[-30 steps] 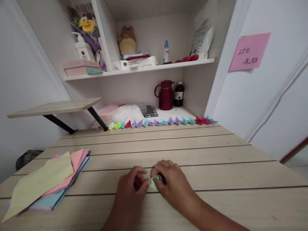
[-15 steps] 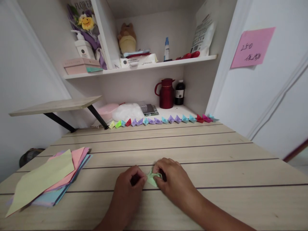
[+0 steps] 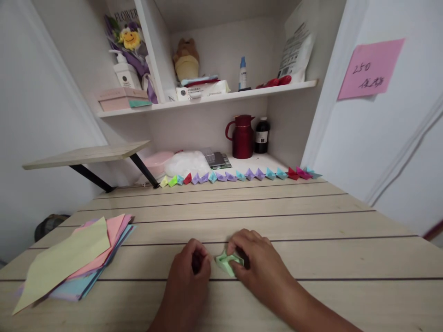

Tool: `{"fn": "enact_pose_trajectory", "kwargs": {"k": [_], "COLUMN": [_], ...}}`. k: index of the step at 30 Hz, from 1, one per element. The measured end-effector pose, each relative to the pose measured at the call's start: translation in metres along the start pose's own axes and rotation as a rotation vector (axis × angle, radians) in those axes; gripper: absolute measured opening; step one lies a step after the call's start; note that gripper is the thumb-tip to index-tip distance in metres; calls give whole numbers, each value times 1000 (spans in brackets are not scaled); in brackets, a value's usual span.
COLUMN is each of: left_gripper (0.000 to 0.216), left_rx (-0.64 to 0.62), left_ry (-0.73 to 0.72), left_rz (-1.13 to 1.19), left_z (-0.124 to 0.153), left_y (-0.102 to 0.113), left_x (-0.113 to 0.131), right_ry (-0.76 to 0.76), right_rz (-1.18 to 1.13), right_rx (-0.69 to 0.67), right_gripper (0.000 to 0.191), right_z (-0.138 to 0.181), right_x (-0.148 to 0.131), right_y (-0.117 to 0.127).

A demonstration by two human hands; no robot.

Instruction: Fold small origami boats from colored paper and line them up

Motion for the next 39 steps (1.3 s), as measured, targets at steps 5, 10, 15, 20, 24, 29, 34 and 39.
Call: {"fn": "enact_pose_trajectory", "kwargs": {"k": [5, 10, 15, 20, 24, 29, 34, 39], "left_gripper": [30, 42, 39, 45, 43, 38, 32, 31], "left_rx": [58, 9, -47, -148, -215, -197, -201, -202], "left_ry": [-78, -112, -124, -221, -273, -322, -317, -331], "left_rz": [68, 41, -18, -94, -143, -155, -191, -194], "left_z": [4, 7, 8, 7, 7, 8, 9, 10], "left_y": [1, 2, 4, 5, 3, 0, 0, 1], "left_x": [0, 2, 7, 14, 16, 14, 14, 15], "right_ry": [39, 61, 81, 78, 67, 71, 62, 48], "right_rz": [-100, -107, -70, -66, -55, -62, -69, -99], "right_rx": [-4, -20, -22, -46, -21, -18, -14, -21], "right_gripper": [26, 31, 33, 23, 16, 14, 15, 15], "right_z": [3, 3, 1, -4, -5, -5, -6, -6], "right_x": [-3, -1, 0, -1, -5, -6, -5, -5], "right_y": [-1, -3, -5, -4, -3, -3, -4, -3]}}
Point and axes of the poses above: each hand's wrist, its own z-axis away from the middle knuckle, its own y-axis out of the back of the hand, x = y × z, the point moved 2 cm from there along -z, towards the middle knuckle, and after that the axes turned 13 degrees about -y, right-handed, at the moved point
